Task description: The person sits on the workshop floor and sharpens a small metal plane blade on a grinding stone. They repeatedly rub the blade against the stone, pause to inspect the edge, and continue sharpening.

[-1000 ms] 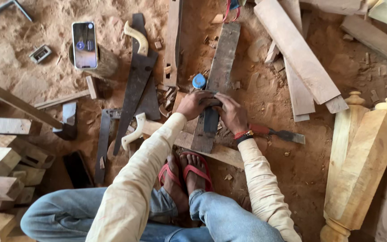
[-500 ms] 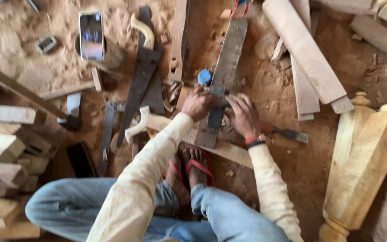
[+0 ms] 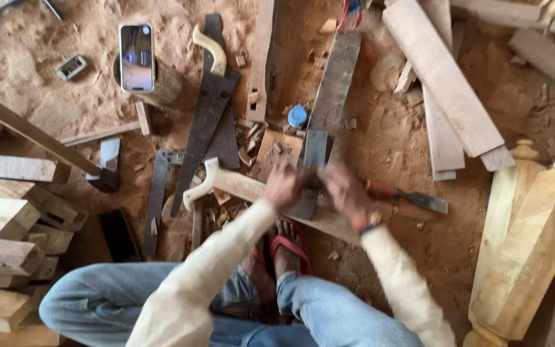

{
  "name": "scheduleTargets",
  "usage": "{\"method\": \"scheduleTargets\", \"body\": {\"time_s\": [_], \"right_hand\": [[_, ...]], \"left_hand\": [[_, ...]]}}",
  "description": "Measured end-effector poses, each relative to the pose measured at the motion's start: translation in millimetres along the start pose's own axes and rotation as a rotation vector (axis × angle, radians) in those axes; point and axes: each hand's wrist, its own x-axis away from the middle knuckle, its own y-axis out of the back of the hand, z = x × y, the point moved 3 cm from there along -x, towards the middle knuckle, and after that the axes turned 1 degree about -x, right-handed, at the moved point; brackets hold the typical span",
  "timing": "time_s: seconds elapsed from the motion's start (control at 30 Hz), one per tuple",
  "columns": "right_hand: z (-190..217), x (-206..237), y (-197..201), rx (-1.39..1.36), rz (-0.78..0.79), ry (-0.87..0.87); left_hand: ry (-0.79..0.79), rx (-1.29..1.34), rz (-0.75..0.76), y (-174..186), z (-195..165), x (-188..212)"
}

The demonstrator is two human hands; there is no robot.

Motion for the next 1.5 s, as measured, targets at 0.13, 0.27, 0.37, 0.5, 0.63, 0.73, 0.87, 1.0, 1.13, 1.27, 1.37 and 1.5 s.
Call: {"method": "scheduleTargets", "body": {"time_s": [0.13, 0.27, 0.37, 0.5, 0.63, 0.73, 0.87, 1.0, 1.13, 1.27, 1.37, 1.5], "right_hand": [[-39.3, -59.9, 14.8, 0.142, 0.059, -0.009], [-30.9, -55.7, 7.0, 0.205, -0.014, 0.034], [-3.2, -4.7, -5.8, 0.232, 0.016, 0.100], [-12.7, -2.3, -9.3, 0.245, 0.031, 0.120], [-43.9, -58.9, -0.6, 0.252, 0.081, 0.032], [-37.3, -65.7, 1.5, 0.278, 0.045, 0.053], [-0.3, -12.1, -4.6, 0.129, 0.052, 0.092], [-8.6, -7.9, -2.5, 0.135, 0.049, 0.058], [-45.2, -65.1, 0.2, 0.227, 0.071, 0.025], [-40.4, -62.8, -3.3, 0.255, 0.036, 0.030], [-7.9, -16.1, -8.4, 0.225, 0.082, 0.070], [2.5, -7.7, 0.9, 0.160, 0.069, 0.051]], "left_hand": [[0.238, 0.098, 0.086, 0.1, 25.1, -74.3], [0.230, -0.025, 0.125, 2.5, 12.8, -66.1], [0.173, 0.031, 0.135, 4.0, -5.1, -2.3], [0.035, -0.142, 0.044, -2.2, 4.1, -0.4], [0.187, 0.052, 0.024, 0.7, 30.7, -62.6], [0.310, 0.038, 0.156, -2.1, 26.5, -61.7], [0.139, 0.078, 0.053, 3.9, -2.9, 2.2], [0.301, -0.082, 0.479, -12.2, 15.6, 6.6], [0.196, 0.003, -0.036, 1.7, 30.1, -62.3], [0.313, 0.158, 0.036, 3.3, 18.3, -56.6], [0.267, 0.109, 0.164, 6.8, 2.2, -7.5], [0.214, 0.132, 0.165, 3.4, 7.0, 2.4]]}}
